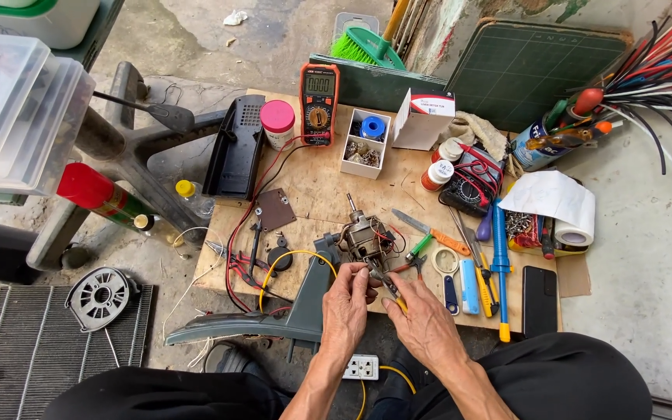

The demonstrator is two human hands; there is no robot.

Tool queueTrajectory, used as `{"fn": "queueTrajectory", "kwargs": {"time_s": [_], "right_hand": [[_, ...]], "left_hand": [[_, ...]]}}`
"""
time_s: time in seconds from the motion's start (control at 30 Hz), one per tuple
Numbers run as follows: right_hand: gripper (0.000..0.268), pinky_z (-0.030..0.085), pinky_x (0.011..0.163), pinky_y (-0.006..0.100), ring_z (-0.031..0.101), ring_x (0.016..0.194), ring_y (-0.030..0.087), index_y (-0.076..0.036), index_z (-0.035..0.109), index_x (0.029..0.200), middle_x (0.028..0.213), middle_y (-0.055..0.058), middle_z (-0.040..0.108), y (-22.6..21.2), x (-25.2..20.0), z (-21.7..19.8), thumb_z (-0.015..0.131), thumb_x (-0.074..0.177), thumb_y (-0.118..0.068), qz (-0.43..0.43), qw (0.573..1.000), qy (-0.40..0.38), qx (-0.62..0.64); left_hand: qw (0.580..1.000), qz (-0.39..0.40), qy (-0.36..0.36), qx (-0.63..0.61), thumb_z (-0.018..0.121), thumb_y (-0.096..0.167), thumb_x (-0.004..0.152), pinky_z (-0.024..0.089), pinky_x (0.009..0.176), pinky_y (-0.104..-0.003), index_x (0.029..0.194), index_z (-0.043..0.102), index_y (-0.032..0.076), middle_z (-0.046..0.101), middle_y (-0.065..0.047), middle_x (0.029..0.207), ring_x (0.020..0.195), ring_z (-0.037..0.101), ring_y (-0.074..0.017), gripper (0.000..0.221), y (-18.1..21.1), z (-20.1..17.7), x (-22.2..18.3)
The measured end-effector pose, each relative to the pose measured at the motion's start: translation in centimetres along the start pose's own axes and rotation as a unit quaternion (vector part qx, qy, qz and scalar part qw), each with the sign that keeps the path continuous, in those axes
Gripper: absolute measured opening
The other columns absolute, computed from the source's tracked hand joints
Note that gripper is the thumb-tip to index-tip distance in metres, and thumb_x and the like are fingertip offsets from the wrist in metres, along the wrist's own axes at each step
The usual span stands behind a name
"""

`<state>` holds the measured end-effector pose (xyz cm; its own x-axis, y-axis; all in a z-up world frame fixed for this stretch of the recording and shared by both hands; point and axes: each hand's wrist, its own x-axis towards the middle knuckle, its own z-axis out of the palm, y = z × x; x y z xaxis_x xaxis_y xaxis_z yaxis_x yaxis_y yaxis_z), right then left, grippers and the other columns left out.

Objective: Repairing an electric motor by connecting wires, testing electrical continuity with a multimeter, and using hand tools.

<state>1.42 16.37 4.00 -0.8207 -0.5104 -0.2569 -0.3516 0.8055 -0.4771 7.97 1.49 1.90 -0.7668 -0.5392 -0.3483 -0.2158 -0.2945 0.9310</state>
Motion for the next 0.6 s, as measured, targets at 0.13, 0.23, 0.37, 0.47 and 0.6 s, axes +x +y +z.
{"fn": "queueTrajectory", "kwargs": {"time_s": [0.13,0.23,0.37,0.47,0.6], "right_hand": [[0.058,0.061,0.075,0.042,0.073,0.084,0.027,-0.014,0.061,0.153,0.108,0.009,0.067,-0.04,0.01,0.4,0.073,0.099,-0.033,-0.042,0.997,0.039,-0.044],[0.061,0.058,0.071,0.041,0.066,0.08,0.024,-0.016,0.061,0.153,0.099,0.006,0.061,0.33,0.12,0.9,0.078,0.097,-0.033,-0.076,0.989,0.075,-0.105],[0.06,0.057,0.066,0.041,0.066,0.075,0.023,-0.015,0.065,0.149,0.095,0.006,0.06,0.17,0.1,0.87,0.082,0.093,-0.028,-0.098,0.982,0.111,-0.115],[0.054,0.06,0.062,0.042,0.07,0.07,0.025,-0.017,0.067,0.144,0.096,0.006,0.064,-0.18,0.03,0.51,0.082,0.094,-0.027,-0.084,0.985,0.11,-0.106],[0.041,0.065,0.055,0.044,0.077,0.061,0.028,-0.021,0.069,0.135,0.098,0.006,0.076,-0.12,0.12,0.64,0.079,0.096,-0.028,-0.044,0.989,0.099,-0.102]], "left_hand": [[0.999,-0.013,-0.002,-0.041,0.059,0.02,0.112,0.063,0.074,-0.028,0.118,0.074,0.005,0.081,-0.007,0.092,0.077,0.069,-0.012,0.022,-0.3,0.04,0.24],[0.999,-0.014,0.003,-0.036,0.06,0.021,0.112,0.064,0.075,-0.029,0.114,0.075,0.005,0.079,-0.005,0.089,0.077,0.069,-0.0126,0.022,-0.45,-0.04,0.39],[0.999,-0.026,0.004,-0.042,0.061,0.021,0.111,0.063,0.075,-0.028,0.115,0.076,0.005,0.08,-0.006,0.089,0.077,0.07,-0.0125,0.022,-0.54,-0.08,0.49],[0.999,-0.03,0.003,-0.034,0.063,0.02,0.11,0.064,0.074,-0.027,0.118,0.077,0.005,0.082,-0.006,0.089,0.077,0.072,-0.0124,0.022,-0.35,-0.1,0.5],[0.999,-0.031,0.009,0.012,0.065,0.022,0.108,0.064,0.072,-0.027,0.12,0.079,0.007,0.086,-0.006,0.089,0.076,0.075,-0.012,0.023,-0.08,-0.13,0.48]]}}
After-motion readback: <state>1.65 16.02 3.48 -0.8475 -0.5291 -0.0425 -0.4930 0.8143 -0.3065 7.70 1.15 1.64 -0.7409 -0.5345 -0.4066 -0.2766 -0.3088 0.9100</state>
